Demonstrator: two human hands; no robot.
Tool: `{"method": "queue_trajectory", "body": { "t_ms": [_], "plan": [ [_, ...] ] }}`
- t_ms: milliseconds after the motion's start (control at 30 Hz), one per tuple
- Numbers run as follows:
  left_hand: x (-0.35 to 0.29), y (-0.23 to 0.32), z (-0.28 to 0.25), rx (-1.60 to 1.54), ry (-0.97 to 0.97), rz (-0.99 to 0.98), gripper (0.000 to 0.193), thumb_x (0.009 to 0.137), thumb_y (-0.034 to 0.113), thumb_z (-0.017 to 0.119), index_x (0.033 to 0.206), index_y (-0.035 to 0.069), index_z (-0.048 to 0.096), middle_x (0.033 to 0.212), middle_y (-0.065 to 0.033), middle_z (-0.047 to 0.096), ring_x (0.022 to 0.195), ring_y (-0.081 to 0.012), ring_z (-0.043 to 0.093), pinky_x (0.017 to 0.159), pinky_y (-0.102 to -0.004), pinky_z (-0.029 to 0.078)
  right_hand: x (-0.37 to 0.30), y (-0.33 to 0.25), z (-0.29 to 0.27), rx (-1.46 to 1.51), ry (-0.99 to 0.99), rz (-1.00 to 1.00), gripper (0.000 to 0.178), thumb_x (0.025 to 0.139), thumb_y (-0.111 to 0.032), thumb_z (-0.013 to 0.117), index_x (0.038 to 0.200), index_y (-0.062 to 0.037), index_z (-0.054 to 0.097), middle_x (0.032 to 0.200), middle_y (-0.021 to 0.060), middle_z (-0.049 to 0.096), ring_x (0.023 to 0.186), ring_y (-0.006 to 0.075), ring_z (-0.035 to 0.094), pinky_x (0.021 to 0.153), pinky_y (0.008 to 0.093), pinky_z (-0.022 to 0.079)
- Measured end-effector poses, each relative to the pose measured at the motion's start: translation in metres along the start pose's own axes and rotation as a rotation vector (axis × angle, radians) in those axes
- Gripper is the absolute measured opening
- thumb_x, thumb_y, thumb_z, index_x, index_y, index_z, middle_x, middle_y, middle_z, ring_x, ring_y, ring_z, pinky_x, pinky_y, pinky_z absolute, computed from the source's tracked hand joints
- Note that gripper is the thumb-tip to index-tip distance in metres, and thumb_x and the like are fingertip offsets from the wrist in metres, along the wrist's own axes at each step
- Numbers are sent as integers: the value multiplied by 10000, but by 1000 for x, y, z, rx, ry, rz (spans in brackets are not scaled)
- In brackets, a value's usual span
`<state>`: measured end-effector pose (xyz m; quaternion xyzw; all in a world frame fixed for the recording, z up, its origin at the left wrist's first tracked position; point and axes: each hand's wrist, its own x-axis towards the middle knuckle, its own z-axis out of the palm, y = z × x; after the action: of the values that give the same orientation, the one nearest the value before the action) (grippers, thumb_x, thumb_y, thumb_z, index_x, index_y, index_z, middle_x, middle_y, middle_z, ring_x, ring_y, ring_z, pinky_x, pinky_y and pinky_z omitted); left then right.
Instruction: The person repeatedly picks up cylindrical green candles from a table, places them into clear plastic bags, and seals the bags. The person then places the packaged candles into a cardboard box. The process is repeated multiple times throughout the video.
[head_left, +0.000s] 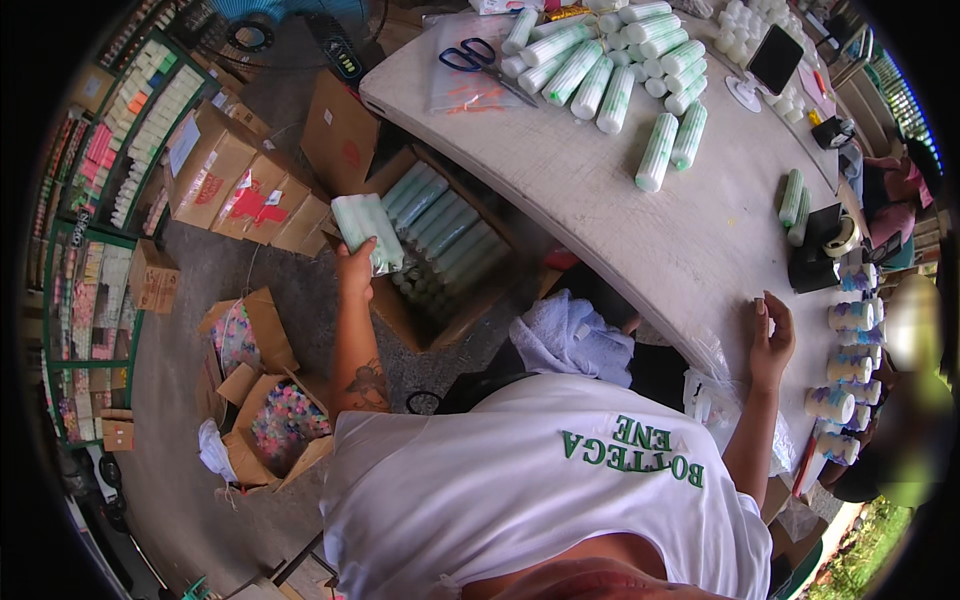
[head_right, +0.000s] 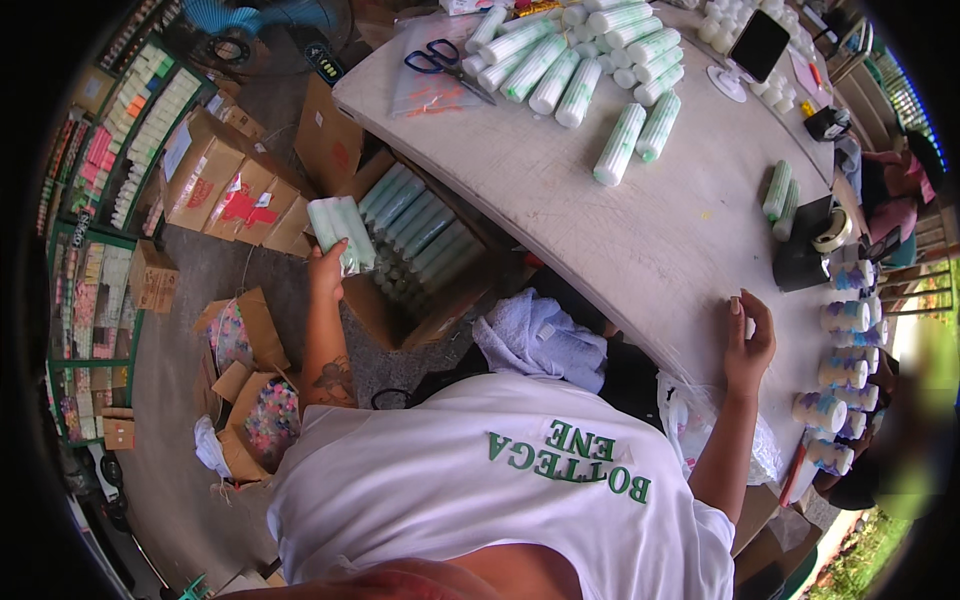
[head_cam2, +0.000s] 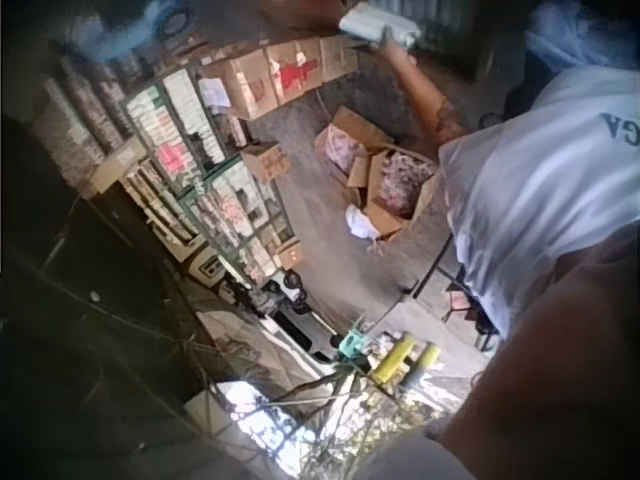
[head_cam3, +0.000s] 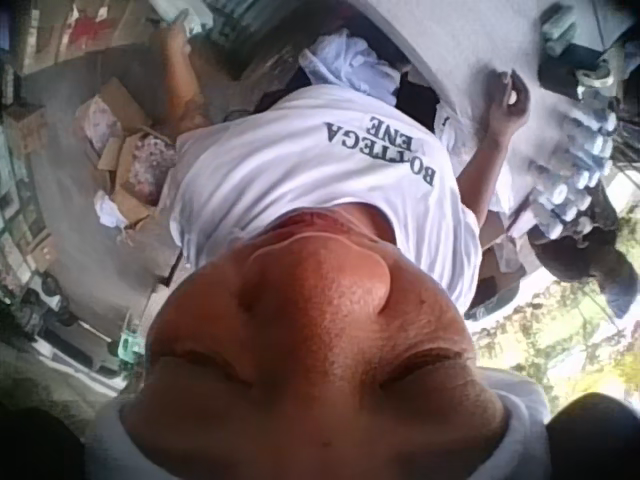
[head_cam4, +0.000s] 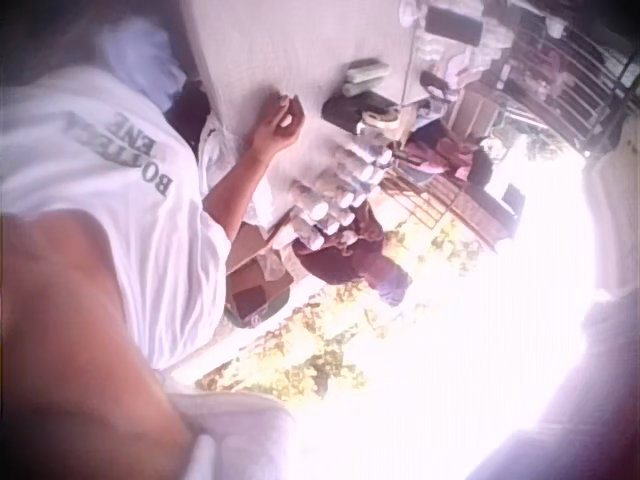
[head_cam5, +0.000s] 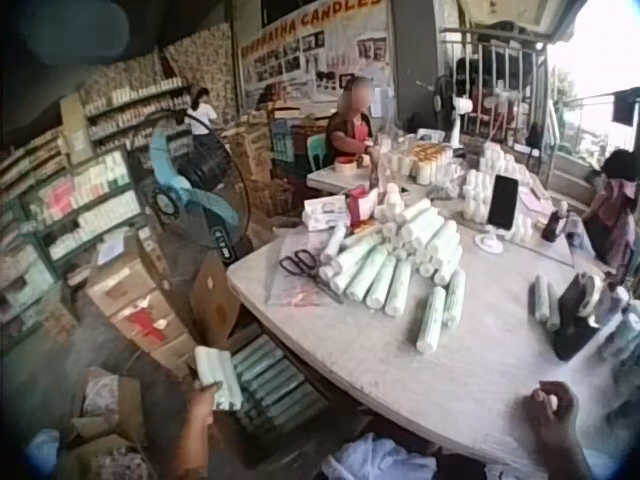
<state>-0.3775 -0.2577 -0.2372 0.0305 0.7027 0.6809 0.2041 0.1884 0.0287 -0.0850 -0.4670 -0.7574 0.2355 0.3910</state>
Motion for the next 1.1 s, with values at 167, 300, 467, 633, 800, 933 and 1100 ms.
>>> {"method": "queue_trajectory", "body": {
  "t_ms": [167,300,467,633,800,933,1100],
  "plan": [
    [6,-14,-21,220,20,-85,388,783,72,676,1139,-33,561,1010,-139,641,862,-209,616,754,-328,484,3,17,3,22,16,16,190,901,-87,596,1062,14,600,1034,75,637,956,124,577,866,255,443],
    [17,12,-18,413,85,74,445,738,100,729,1128,-42,568,1022,-164,645,884,-219,624,771,-332,485,-1,15,3,-14,18,27,200,904,-63,581,1087,19,590,1044,86,634,979,140,579,890,271,446],
    [30,57,-31,982,144,212,488,687,267,748,1061,-14,608,979,-199,663,897,-291,654,782,-353,497,1,23,1,35,20,62,223,916,-62,562,1122,22,578,1037,92,632,988,143,581,883,261,449],
    [29,61,-31,1144,-98,-128,422,713,287,723,970,-38,640,885,-200,671,728,-282,672,640,-368,527,1,23,-1,87,29,111,236,927,-84,553,1137,23,571,1048,93,627,999,136,579,866,238,455],
    [21,10,-10,1361,-379,-350,374,745,251,717,938,-59,637,835,-183,661,643,-253,661,519,-365,544,2,24,-3,80,6,102,246,926,-88,554,1145,25,567,1073,97,622,1005,137,578,875,231,452],
    [29,-33,9,1491,-535,-539,356,768,259,704,941,-46,644,855,-162,664,675,-241,666,521,-354,551,3,21,-2,77,-2,105,241,924,-71,550,1143,28,566,1080,99,621,1010,140,578,891,234,449],
    [47,-54,21,1597,-725,-816,319,820,278,639,913,-25,669,866,-132,684,710,-230,658,654,-401,535,-1,25,-3,102,15,115,232,923,-52,544,1138,31,566,1079,102,623,1007,143,581,892,234,454]
  ]
}}
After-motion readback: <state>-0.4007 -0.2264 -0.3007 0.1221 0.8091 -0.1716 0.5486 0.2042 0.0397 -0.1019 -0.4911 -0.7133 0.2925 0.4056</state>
